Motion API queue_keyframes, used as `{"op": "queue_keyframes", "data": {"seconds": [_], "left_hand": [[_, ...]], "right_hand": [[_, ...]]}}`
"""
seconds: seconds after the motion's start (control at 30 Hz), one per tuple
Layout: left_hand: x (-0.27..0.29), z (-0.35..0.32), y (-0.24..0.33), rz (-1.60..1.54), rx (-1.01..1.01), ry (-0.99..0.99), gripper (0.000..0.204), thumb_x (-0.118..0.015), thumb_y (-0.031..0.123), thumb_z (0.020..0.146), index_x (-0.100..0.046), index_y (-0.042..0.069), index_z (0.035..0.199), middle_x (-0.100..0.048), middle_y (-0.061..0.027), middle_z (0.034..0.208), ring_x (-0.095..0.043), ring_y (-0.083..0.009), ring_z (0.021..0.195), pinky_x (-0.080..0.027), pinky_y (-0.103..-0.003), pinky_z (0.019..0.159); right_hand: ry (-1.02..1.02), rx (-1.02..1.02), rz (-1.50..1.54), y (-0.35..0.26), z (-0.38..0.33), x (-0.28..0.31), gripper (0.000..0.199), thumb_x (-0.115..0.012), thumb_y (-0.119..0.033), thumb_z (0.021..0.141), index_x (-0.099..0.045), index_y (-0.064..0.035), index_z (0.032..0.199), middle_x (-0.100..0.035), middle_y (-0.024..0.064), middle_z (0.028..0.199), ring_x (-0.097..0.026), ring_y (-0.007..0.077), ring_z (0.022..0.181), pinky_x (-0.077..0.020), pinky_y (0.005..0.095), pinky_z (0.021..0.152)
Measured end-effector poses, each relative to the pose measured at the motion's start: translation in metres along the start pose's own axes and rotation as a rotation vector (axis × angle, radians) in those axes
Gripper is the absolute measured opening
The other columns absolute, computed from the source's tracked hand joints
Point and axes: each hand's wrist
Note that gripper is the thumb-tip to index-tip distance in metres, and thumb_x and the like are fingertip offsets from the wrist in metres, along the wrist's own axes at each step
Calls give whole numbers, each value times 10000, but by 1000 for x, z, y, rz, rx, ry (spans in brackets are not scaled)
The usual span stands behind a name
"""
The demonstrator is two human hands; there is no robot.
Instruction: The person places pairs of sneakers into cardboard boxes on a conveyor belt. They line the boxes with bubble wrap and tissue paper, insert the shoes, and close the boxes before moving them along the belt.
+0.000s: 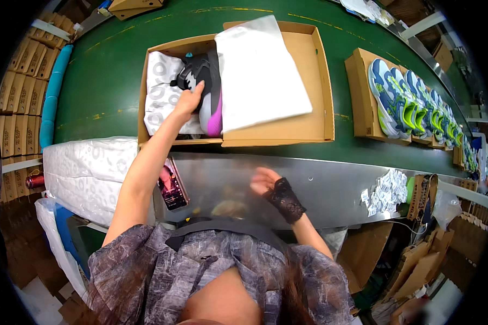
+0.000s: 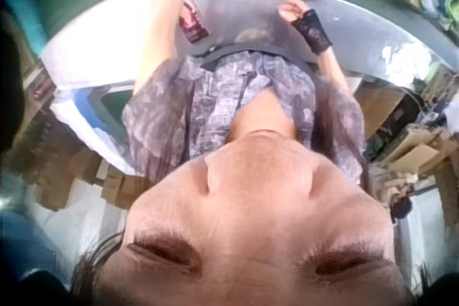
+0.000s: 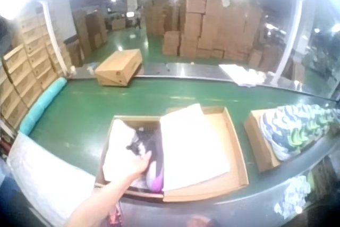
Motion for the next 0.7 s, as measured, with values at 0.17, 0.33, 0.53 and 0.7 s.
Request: {"op": "queue_keyframes", "data": {"seconds": [0.17, 0.33, 0.53, 0.7], "left_hand": [[-23, -43, 58, 25, 196, -433, 856, -451, 570, 802, -390, -257, 1013, -535, -331, 910, -615, -378, 595, -525, -383, 436], [-3, -77, 48, -475, -21, -646, 531, -431, 341, 900, -388, -135, 1132, -572, -232, 895, -625, -265, 712, -538, -319, 591], [68, -86, 4, -689, -81, 133, 527, -380, 436, 902, -468, -28, 1136, -535, -47, 749, -526, -151, 669, -442, -288, 620], [26, -71, -24, -362, -98, 51, 496, -575, 393, 797, -542, -24, 1063, -604, -101, 954, -552, -164, 906, -448, -306, 746]], "right_hand": [[368, -19, 723, -2, 60, 6, 415, -622, -196, 783, -454, -15, 1117, -554, 83, 1032, -541, 181, 917, -429, 271, 749], [623, 337, 168, -19, 78, 19, 356, -597, -129, 767, -477, 2, 1075, -553, 116, 995, -553, 195, 873, -441, 309, 719], [783, 823, -1351, -15, 96, 12, 545, -487, 56, 670, -511, -175, 1164, -404, 119, 1288, -369, 312, 1161, -371, 442, 807], [732, 877, -1499, -1, 102, 10, 655, -478, 91, 607, -502, -207, 1189, -377, 134, 1302, -349, 336, 1173, -351, 438, 870]]}}
Point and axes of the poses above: each hand's wrist, its own z-axis towards the middle knuckle, its own x-axis out of the back of the hand, y = z × x
